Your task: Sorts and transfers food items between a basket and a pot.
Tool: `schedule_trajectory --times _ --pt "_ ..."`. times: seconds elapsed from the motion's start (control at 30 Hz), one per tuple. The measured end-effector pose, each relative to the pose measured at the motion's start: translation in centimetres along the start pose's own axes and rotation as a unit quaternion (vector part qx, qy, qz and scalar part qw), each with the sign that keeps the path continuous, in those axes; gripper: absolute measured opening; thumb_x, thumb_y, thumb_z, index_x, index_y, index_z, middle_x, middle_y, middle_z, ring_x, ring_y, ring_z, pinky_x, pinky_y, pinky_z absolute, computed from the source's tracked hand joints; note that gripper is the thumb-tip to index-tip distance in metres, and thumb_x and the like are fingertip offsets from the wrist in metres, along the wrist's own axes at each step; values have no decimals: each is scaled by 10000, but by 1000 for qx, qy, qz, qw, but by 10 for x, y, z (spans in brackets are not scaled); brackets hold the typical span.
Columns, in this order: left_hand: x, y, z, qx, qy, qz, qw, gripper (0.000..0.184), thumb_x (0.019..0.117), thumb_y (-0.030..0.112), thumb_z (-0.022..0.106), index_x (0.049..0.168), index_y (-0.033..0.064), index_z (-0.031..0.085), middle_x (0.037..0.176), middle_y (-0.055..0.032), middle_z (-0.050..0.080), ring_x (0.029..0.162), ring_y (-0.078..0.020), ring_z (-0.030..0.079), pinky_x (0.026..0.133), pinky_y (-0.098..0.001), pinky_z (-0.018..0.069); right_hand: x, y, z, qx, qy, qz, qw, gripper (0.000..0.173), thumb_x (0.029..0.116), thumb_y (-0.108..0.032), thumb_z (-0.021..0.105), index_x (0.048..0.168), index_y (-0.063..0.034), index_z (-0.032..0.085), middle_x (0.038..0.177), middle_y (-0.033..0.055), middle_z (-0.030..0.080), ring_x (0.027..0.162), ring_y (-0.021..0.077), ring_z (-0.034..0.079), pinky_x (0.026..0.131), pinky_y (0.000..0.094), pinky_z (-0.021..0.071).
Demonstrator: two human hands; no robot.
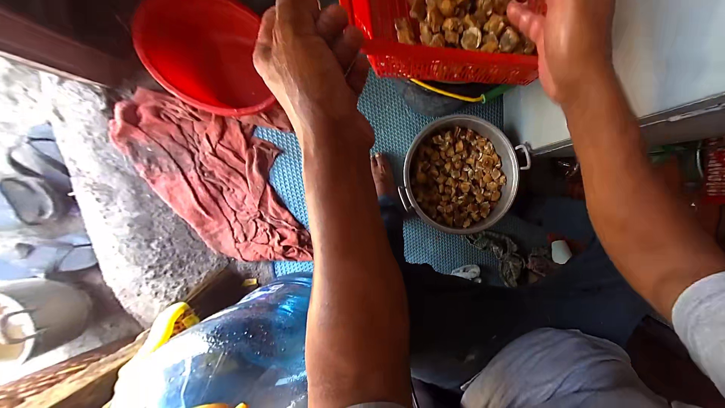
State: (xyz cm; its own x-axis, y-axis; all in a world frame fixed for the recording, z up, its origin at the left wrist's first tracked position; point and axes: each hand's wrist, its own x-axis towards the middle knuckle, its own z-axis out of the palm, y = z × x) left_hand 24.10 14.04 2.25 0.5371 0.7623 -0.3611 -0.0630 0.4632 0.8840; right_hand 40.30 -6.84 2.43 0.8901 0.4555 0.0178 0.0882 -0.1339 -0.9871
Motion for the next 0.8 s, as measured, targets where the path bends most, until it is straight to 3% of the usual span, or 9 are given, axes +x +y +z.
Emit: schedule_trajectory --times 0.03,0.1,0.17,0.23,0.33,0.47,0.6,0.7,0.8 --pt "3 -1 0 -5 3 7 1000 133 1062 158 499 1089 38 550 931 -114 705 858 -234 732 725 -393 630 -24 16 1 -47 -36 -25 998 236 1057 -122 450 1039 51 609 977 153 677 919 252 699 831 449 620" --pt "6 -4 0 -6 8 17 1000 43 1022 65 538 985 44 542 832 -100 652 783 -215 701 695 -371 619 -83 71 2 -120 -177 62 975 285 1074 -221 462 1136 27 590 988 117 689 831 204 694 733 410 617" --pt "7 -4 -2 6 -6 15 1000 48 1030 31 496 989 45 519 853 -101 629 802 -209 693 723 -373 618 -130 141 1 -268 -341 208 877 377 1047 -288 570 1283 2 611 1120 178 696 970 288 701 878 508 585" --pt "7 -2 -3 5 -11 11 1000 27 1029 22 492 1024 28 518 900 -125 633 837 -236 706 744 -391 628 -164 198 2 -405 -428 232 774 477 998 -400 646 1334 -62 619 1207 203 678 1105 377 668 958 622 523" --pt "7 -1 -11 6 -6 7 1000 24 1030 17 500 1028 30 519 917 -126 638 859 -243 716 755 -397 637 -202 233 11 -512 -424 198 720 611 912 -467 687 1367 -76 569 1345 225 601 1241 454 571 988 677 465" --pt "6 2 -4 -14 -2 -9 1000 99 1060 93 467 1040 24 536 910 -136 675 863 -249 723 746 -395 626 -213 240 1 -509 -408 151 743 475 919 -483 653 1206 -105 655 1150 173 679 1135 397 627 916 618 510" --pt "8 3 -1 -24 -11 -19 999 137 1072 115 458 1057 7 541 941 -159 689 912 -282 733 776 -433 633 -219 246 3 -495 -419 155 745 444 941 -448 649 1251 -131 663 1180 153 687 1167 383 620 945 613 503" --pt "6 3 5 -28 -34 -11 999 184 1084 149 443 1099 -1 550 987 -171 710 943 -294 735 800 -444 629 -215 241 12 -446 -418 176 771 381 940 -383 677 1187 -96 638 1037 155 693 972 355 684 836 594 542" --pt "4 4 8 -10 -30 -20 999 234 1093 222 451 1135 24 569 1006 -138 729 917 -255 742 779 -402 629 -205 242 14 -316 -376 252 834 259 940 -296 709 1060 -69 675 939 160 681 857 322 671 768 585 543"
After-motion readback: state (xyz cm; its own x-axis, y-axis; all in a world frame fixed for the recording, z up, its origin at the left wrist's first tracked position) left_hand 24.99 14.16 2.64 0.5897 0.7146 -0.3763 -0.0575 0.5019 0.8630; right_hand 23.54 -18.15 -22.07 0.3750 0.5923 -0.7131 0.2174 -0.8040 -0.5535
